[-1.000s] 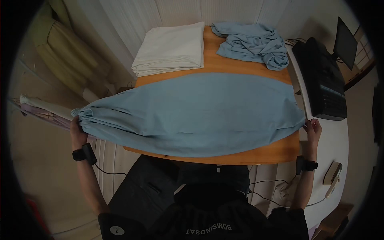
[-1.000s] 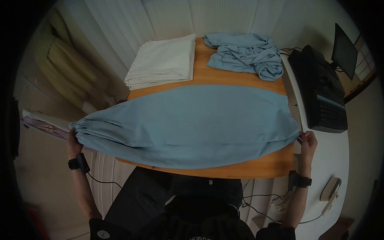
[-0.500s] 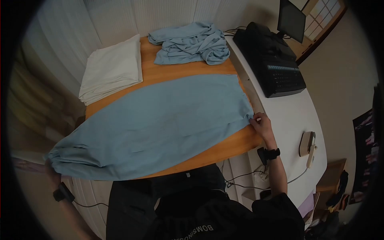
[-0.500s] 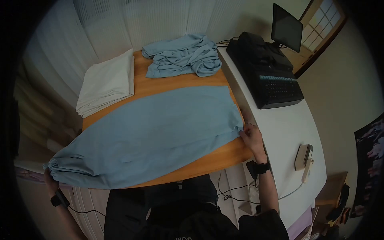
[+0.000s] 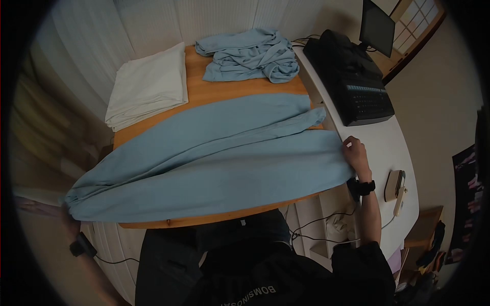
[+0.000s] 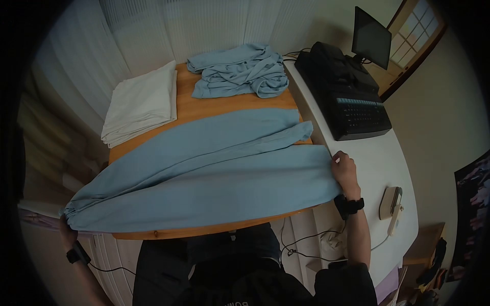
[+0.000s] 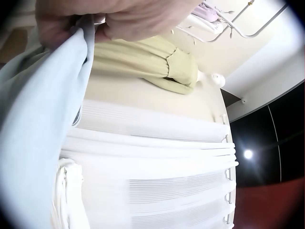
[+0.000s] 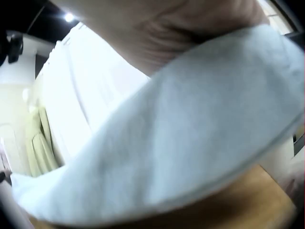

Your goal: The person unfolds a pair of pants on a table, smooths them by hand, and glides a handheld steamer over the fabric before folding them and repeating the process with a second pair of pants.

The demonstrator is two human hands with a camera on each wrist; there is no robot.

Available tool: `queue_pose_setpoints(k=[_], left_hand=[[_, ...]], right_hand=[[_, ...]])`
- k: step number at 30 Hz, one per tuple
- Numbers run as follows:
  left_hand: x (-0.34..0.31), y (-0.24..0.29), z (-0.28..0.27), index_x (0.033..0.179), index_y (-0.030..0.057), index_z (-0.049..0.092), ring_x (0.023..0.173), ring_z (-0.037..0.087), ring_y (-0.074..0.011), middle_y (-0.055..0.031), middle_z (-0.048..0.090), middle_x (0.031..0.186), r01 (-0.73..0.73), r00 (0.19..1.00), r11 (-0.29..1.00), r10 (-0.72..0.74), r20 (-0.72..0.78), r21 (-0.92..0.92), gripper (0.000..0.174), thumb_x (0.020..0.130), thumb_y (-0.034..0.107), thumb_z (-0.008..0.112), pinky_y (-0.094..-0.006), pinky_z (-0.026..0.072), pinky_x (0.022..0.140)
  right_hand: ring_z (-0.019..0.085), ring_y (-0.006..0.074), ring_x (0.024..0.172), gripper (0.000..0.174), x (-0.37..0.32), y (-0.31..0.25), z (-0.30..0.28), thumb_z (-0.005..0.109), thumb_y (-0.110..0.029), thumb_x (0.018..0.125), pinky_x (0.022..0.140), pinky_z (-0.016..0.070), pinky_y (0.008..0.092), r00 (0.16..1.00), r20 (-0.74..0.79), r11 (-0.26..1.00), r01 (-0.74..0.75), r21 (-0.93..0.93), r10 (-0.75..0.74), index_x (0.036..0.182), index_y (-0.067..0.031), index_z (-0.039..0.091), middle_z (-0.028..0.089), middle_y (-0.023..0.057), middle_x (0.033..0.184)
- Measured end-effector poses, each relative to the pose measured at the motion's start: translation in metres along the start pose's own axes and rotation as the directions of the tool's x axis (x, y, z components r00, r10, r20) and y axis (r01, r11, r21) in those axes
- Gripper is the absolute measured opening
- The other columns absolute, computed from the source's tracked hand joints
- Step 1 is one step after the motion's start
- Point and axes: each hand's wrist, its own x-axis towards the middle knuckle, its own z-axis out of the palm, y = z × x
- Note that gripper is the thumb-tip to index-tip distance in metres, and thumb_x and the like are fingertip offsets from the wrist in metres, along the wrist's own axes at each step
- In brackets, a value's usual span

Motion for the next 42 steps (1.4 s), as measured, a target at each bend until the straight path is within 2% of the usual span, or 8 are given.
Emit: queue_pose_setpoints(k=[8,14,17,21,29,34,36,42], left_hand=[[-0.005,0.003,0.055,0.136,-0.0036,0.048,0.123,0.055,-0.0248,-0.0152,0.055,0.136,0.121,0.993,0.985,-0.121,0.007,-0.127,0.047,0.105,0.032,0.046,-0.0357,0.0412,0.109],[-0.006,0.000,0.056,0.142,-0.0016,0.045,0.132,0.050,-0.0302,-0.0153,0.052,0.143,0.140,0.983,0.928,-0.172,-0.065,-0.346,0.052,0.103,0.033,0.049,-0.0437,0.0369,0.114],[-0.027,0.012,0.103,0.134,-0.0010,0.052,0.124,0.055,-0.0273,-0.0146,0.058,0.133,0.082,0.996,0.990,-0.079,0.033,-0.118,0.043,0.105,0.029,0.041,-0.0389,0.0427,0.109],[-0.029,0.008,0.101,0.135,-0.0008,0.051,0.125,0.055,-0.0276,-0.0138,0.057,0.135,0.059,0.998,0.988,-0.056,0.025,-0.142,0.044,0.105,0.029,0.041,-0.0400,0.0414,0.110],[-0.047,0.005,0.100,0.143,0.0008,0.045,0.132,0.049,-0.0292,-0.0141,0.051,0.144,0.093,0.991,0.974,-0.110,-0.073,-0.206,0.050,0.106,0.034,0.045,-0.0434,0.0374,0.114],[-0.059,-0.004,0.098,0.145,0.0027,0.045,0.136,0.047,-0.0296,-0.0123,0.049,0.147,0.100,0.995,0.984,-0.102,-0.003,-0.145,0.050,0.107,0.036,0.042,-0.0434,0.0358,0.115],[-0.064,0.002,0.127,0.147,0.0035,0.043,0.138,0.044,-0.0295,-0.0118,0.047,0.150,0.130,0.943,0.956,-0.201,-0.267,-0.261,0.052,0.108,0.037,0.040,-0.0437,0.0338,0.116],[-0.056,0.005,0.146,0.149,0.0047,0.041,0.140,0.042,-0.0292,-0.0121,0.043,0.153,0.169,0.870,0.935,-0.290,-0.399,-0.311,0.054,0.108,0.039,0.040,-0.0430,0.0332,0.116]], right_hand=[[0.068,0.0427,0.079,0.018,-0.019,-0.044,0.031,0.060,-0.005,0.089,0.069,0.0563,0.0500,0.997,0.035,0.931,-0.055,-0.360,0.073,0.106,-0.0024,0.057,0.070,0.0219,0.092],[0.063,0.0351,0.108,0.054,0.040,-0.111,0.019,0.072,0.001,0.078,0.087,0.0565,0.0428,0.922,-0.152,0.932,0.339,-0.130,-0.357,0.128,-0.0055,0.053,0.060,0.0147,0.124],[0.056,0.0321,0.117,0.045,0.089,-0.128,0.025,0.073,-0.003,0.078,0.090,0.0555,0.0425,0.778,-0.108,0.775,0.583,-0.243,-0.619,0.121,-0.0067,0.061,0.060,0.0111,0.120],[0.064,0.0306,0.105,0.017,0.123,-0.132,0.012,0.073,-0.007,0.080,0.091,0.0538,0.0416,0.780,0.357,0.786,0.594,-0.169,-0.513,0.096,-0.0056,0.069,0.067,0.0119,0.105],[0.058,0.0309,0.079,0.019,0.032,-0.108,-0.098,0.066,0.005,0.077,0.072,0.0491,0.0410,0.836,-0.337,0.897,0.435,-0.077,-0.434,0.094,-0.0028,0.061,0.061,0.0119,0.088],[0.057,0.0310,0.089,0.027,-0.100,-0.042,-0.051,0.066,0.009,0.072,0.078,0.0485,0.0403,0.922,-0.299,0.966,0.208,-0.154,-0.246,0.096,-0.0026,0.063,0.061,0.0118,0.091],[0.057,0.0309,0.095,0.027,-0.136,-0.030,-0.020,0.067,0.008,0.073,0.082,0.0473,0.0415,0.954,-0.271,0.990,0.102,-0.099,-0.126,0.096,-0.0043,0.063,0.061,0.0110,0.096],[0.053,0.0364,0.121,0.036,-0.184,-0.059,0.031,0.063,0.001,0.085,0.103,0.0431,0.0456,0.903,-0.348,0.962,-0.196,0.191,0.253,0.120,-0.0041,0.060,0.053,0.0168,0.128]])
